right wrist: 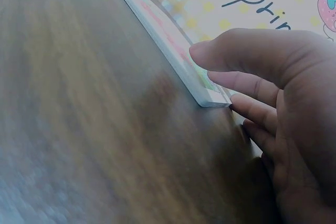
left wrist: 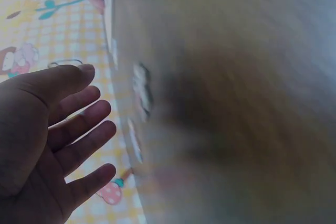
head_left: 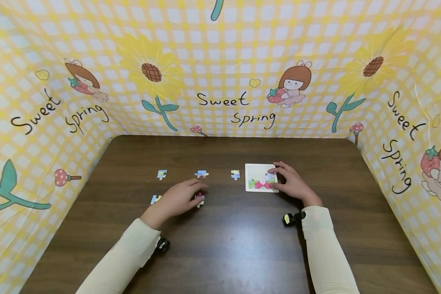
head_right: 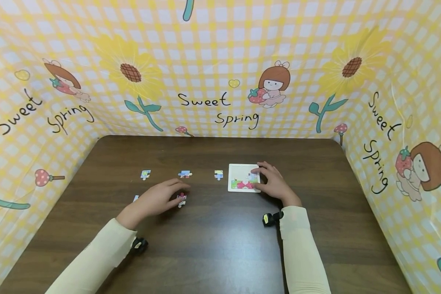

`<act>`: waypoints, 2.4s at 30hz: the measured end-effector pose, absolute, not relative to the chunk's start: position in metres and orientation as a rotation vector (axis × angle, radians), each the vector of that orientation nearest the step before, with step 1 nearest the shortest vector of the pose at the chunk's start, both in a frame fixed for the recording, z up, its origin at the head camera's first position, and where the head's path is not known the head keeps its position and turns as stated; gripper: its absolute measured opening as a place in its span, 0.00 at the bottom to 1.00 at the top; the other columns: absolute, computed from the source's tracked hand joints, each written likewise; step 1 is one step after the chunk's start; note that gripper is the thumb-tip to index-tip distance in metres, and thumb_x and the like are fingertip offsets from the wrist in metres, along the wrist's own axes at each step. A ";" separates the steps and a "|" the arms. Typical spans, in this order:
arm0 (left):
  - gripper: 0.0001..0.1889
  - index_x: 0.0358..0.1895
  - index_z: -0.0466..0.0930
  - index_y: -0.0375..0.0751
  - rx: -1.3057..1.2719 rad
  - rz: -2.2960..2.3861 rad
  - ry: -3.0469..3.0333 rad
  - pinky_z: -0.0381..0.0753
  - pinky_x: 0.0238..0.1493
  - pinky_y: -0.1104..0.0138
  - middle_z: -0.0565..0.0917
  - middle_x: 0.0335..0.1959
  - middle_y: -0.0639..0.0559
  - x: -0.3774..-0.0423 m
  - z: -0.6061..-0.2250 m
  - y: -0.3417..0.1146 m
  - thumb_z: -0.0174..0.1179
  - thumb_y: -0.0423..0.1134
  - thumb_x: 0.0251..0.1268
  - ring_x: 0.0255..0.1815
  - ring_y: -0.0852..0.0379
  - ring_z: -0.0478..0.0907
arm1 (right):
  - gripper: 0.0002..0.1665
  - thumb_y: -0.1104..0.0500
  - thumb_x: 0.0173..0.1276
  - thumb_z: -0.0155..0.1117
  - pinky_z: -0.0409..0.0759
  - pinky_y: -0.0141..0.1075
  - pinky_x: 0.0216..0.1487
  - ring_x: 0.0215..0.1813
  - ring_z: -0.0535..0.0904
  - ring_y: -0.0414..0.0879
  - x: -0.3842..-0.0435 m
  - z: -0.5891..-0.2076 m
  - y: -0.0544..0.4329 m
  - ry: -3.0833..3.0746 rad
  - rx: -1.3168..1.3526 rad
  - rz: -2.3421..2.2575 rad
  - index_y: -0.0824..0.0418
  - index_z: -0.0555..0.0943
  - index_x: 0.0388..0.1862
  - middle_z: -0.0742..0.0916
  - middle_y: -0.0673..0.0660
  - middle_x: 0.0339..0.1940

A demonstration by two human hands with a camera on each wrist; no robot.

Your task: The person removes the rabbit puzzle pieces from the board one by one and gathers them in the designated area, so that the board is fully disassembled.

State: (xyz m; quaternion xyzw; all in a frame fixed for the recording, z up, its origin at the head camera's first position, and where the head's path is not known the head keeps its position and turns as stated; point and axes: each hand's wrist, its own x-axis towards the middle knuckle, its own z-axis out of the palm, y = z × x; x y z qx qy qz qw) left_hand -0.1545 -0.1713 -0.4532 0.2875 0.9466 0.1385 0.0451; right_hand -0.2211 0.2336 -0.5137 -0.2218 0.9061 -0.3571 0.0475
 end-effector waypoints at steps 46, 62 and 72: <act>0.32 0.72 0.65 0.45 0.751 0.526 2.898 0.62 0.69 0.60 0.66 0.71 0.47 -0.218 -0.486 0.044 0.59 0.52 0.68 0.72 0.52 0.61 | 0.45 0.45 0.64 0.69 0.52 0.58 0.71 0.79 0.45 0.56 -0.223 -0.508 0.246 2.715 -0.656 -1.034 0.58 0.63 0.75 0.62 0.57 0.77; 0.28 0.68 0.71 0.46 0.685 0.558 2.870 0.64 0.68 0.60 0.66 0.71 0.52 -0.220 -0.494 0.049 0.60 0.51 0.68 0.71 0.54 0.62 | 0.45 0.49 0.64 0.70 0.50 0.60 0.71 0.78 0.45 0.58 -0.219 -0.508 0.252 2.700 -0.663 -1.066 0.61 0.63 0.74 0.62 0.59 0.77; 0.26 0.65 0.73 0.46 0.672 0.677 2.861 0.67 0.66 0.59 0.68 0.70 0.50 -0.221 -0.494 0.049 0.62 0.49 0.66 0.69 0.52 0.65 | 0.45 0.49 0.64 0.70 0.50 0.60 0.71 0.78 0.45 0.58 -0.221 -0.511 0.254 2.718 -0.670 -1.066 0.61 0.63 0.74 0.62 0.59 0.77</act>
